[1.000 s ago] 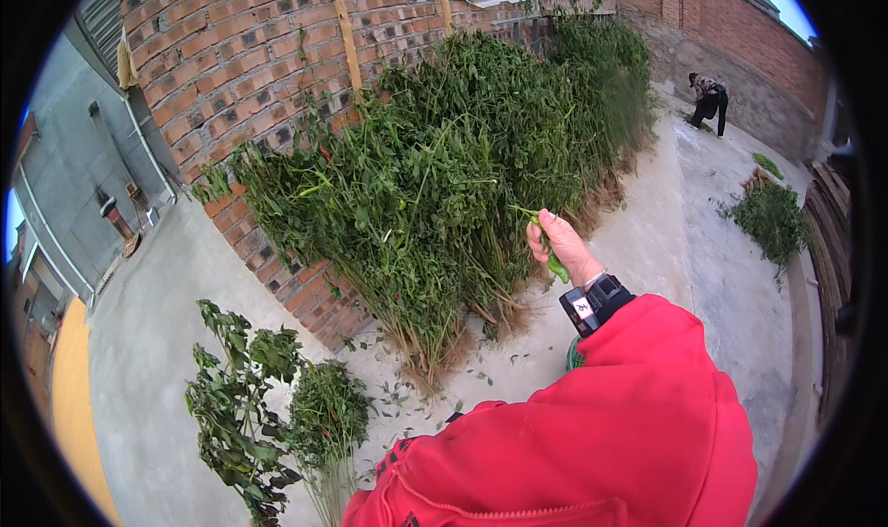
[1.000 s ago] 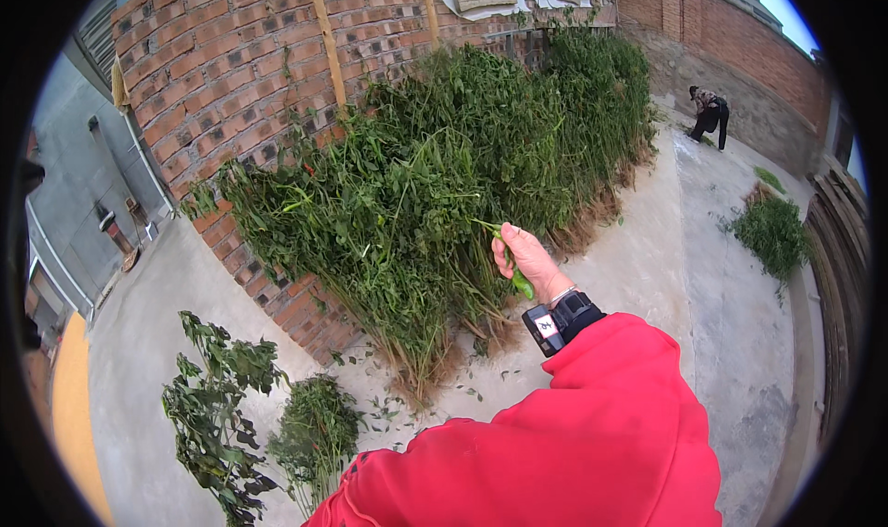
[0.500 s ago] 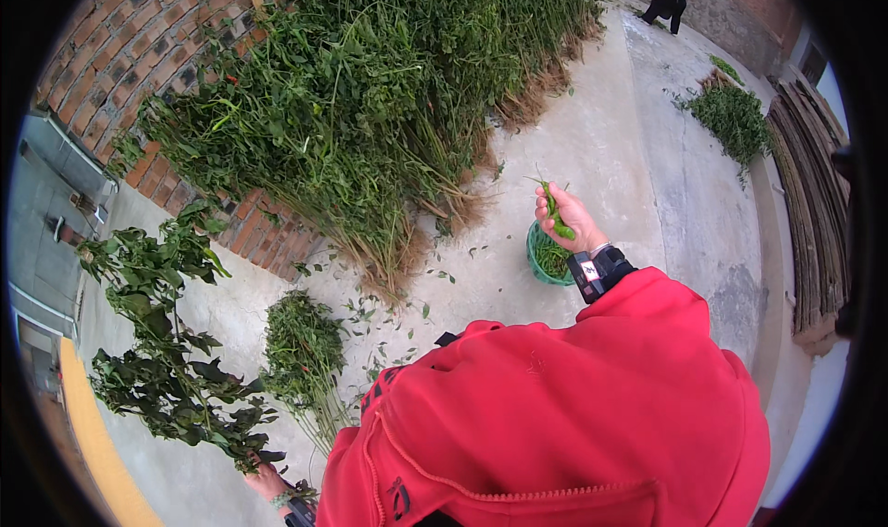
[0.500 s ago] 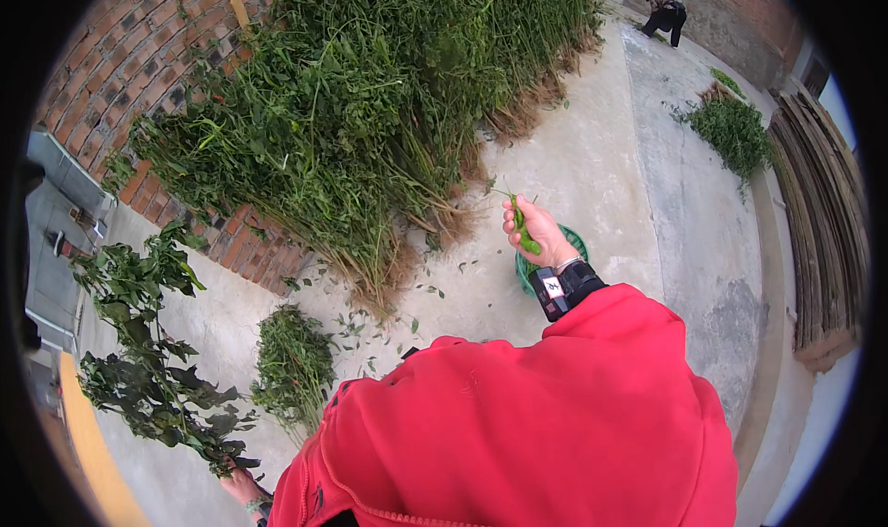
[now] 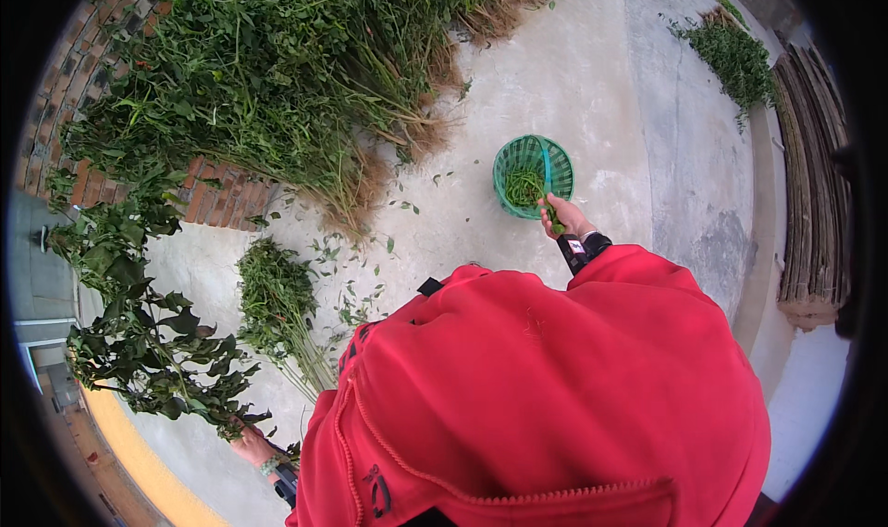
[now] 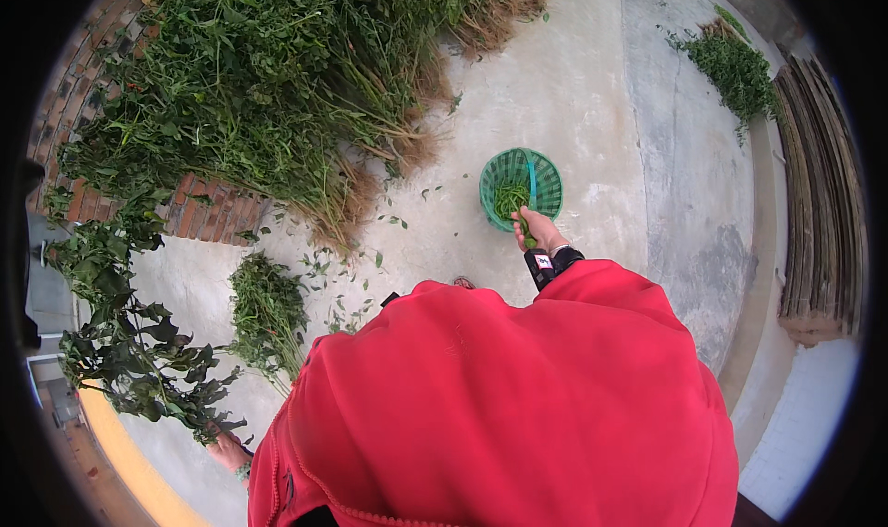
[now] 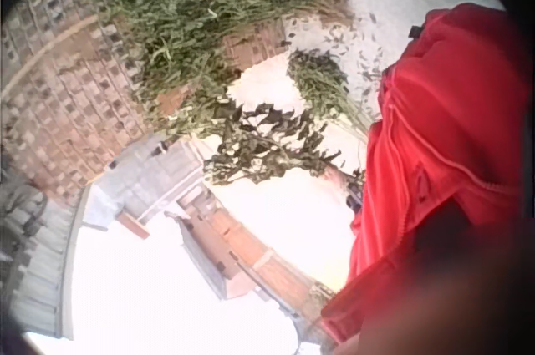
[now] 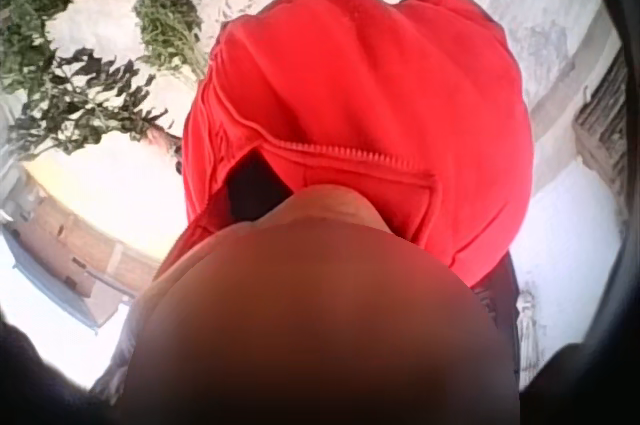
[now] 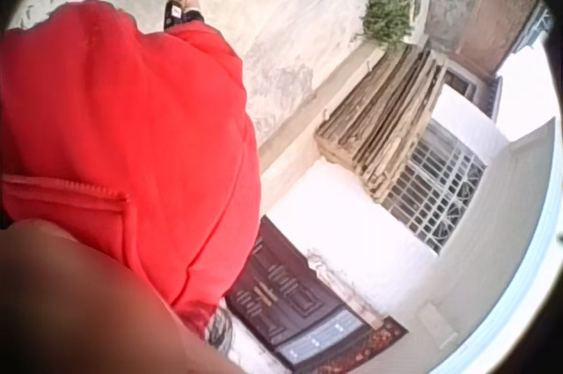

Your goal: The person picks green and red chili peppers from uprooted pepper plants by hand and places them into a green basket on the ground. The person repeatedly handles the plants, removes peppers, and deposits them into the basket.

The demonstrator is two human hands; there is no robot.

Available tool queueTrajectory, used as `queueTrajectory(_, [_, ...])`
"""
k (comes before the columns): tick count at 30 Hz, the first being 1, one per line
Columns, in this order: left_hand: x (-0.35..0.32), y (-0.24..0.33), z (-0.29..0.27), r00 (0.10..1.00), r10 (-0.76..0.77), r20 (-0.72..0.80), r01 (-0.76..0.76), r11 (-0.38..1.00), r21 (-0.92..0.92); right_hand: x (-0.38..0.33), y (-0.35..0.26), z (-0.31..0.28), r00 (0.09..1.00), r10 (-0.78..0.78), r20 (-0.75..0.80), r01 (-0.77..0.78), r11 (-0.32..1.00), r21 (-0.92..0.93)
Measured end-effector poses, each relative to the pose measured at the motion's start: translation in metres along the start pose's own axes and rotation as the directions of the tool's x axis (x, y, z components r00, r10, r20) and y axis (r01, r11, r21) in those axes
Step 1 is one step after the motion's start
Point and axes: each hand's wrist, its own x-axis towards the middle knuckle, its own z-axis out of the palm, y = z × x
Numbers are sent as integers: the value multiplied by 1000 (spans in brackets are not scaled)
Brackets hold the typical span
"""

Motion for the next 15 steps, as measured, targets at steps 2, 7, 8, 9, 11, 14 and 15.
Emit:
queueTrajectory(2, [-9, 6, 15, 989, -38, -143, 19, 991, -134, 9, -9, -11, 1000, 20, -11, -20, 999, -38])
queueTrajectory(7, [-30, 21, 17, 991, 92, 99, -113, 965, 238, 48, -47, -27, 996, -5, -88, -12, 982, -190])
queueTrajectory(8, [-36, 23, 19, 976, 165, 139, -204, 918, 339, 58, -58, -27, 993, -41, -112, 15, 973, -229])
queueTrajectory(9, [-40, 26, 23, 993, 102, 57, -114, 959, 260, 69, -71, -27, 991, -70, -112, 37, 962, -271])
queueTrajectory(11, [-50, 34, 30, 999, -15, -45, 19, 996, 82, 89, -94, -27, 988, -118, -102, 80, 944, -319])
queueTrajectory(14, [-69, 49, 42, 998, 61, -16, -56, 976, 210, 121, -131, -28, 943, -302, -140, 113, 687, -717])
queueTrajectory(15, [-69, 55, 45, 990, -118, -81, 122, 991, 45, 132, -138, -32, 905, -400, -143, 112, 550, -828])
